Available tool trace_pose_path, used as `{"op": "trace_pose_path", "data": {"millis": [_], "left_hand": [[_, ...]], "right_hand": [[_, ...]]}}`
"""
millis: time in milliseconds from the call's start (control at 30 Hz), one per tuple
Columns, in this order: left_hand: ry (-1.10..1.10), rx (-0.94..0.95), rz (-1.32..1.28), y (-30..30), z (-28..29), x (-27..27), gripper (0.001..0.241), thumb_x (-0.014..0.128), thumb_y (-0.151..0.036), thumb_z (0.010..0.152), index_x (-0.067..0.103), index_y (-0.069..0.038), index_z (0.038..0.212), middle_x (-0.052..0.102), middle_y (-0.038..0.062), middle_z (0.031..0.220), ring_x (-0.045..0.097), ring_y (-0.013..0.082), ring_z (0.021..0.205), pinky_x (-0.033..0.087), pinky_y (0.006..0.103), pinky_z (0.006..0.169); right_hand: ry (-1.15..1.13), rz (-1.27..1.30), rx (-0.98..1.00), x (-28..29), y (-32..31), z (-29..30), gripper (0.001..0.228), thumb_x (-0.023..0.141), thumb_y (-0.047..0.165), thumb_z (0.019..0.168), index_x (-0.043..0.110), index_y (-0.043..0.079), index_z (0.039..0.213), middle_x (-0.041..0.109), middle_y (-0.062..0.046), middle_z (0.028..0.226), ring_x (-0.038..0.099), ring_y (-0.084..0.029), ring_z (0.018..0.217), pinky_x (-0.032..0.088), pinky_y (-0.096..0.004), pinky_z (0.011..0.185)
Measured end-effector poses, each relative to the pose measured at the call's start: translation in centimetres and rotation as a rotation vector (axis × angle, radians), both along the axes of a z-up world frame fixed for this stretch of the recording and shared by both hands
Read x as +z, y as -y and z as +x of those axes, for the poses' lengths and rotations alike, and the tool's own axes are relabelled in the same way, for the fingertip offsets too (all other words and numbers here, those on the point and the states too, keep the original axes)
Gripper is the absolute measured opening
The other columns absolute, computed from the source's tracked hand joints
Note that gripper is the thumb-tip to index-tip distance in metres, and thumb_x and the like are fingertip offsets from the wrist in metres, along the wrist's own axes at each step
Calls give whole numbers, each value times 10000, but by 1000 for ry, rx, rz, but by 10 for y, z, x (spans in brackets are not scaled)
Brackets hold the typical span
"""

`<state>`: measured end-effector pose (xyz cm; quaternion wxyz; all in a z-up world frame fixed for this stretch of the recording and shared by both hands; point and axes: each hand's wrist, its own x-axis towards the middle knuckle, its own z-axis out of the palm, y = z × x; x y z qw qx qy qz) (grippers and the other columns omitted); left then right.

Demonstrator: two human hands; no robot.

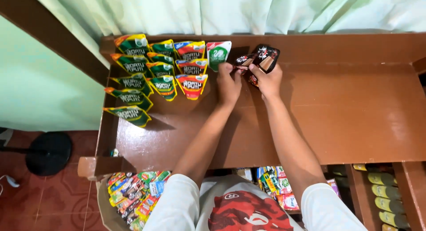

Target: The person organizes various food and seasoning packets from a cardboard box on the floor onto low wooden shelves.

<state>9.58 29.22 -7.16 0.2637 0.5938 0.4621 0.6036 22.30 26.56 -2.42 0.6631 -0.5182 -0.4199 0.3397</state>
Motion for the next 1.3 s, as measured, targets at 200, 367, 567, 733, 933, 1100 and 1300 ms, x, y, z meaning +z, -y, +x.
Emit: {"op": "trace_pose_path", "data": {"millis": [200,367,567,733,933,1100,1300], "left_hand": [[-88,8,114,8,2,14,296,661,61,836,540,-15,1095,611,206,1085,601,396,1075,507,473,937],[-145,-62,172,16,-3,14,257,639,63,863,531,-26,1079,572,218,1175,580,421,1136,509,476,964],[-233,-71,165,39,-4,25,376,700,-51,820,499,1,1133,453,312,1367,508,515,1240,471,527,1021],[-215,-185,-134,48,-9,22,488,681,-136,823,482,9,1245,450,291,1433,559,463,1241,505,502,1029],[-270,-124,37,36,0,1,485,743,-123,799,507,20,1197,383,380,1458,448,537,1324,456,540,1059],[-235,-131,1,31,1,4,411,716,-125,801,549,3,1154,424,360,1453,491,517,1320,482,520,1050],[-255,-100,15,32,-1,-1,391,733,-109,800,557,-3,1133,434,344,1430,503,513,1298,482,522,1037]], "right_hand": [[10,34,-84,-15,-19,-1,273,821,-1,861,693,36,1100,738,-19,1024,687,-104,907,578,-292,830],[-52,107,-41,-30,-19,-4,321,823,-25,843,670,36,1119,730,-15,1040,684,-109,927,581,-294,845],[19,109,-27,-38,-17,1,405,803,-66,789,654,48,1147,715,-16,1046,686,-121,944,585,-306,859],[71,129,-6,-27,-12,-9,444,824,-63,790,644,46,1181,721,-26,1085,686,-122,985,577,-307,902],[168,93,-53,-29,-12,-6,408,876,-21,778,649,23,1114,726,-18,1024,668,-105,915,580,-293,834],[181,122,-52,-22,-7,-7,352,858,15,791,678,23,1093,748,-24,1009,684,-94,901,583,-286,833],[198,109,-31,-31,-11,-2,292,843,16,811,691,24,1061,759,-18,988,698,-89,891,589,-285,830]]}}
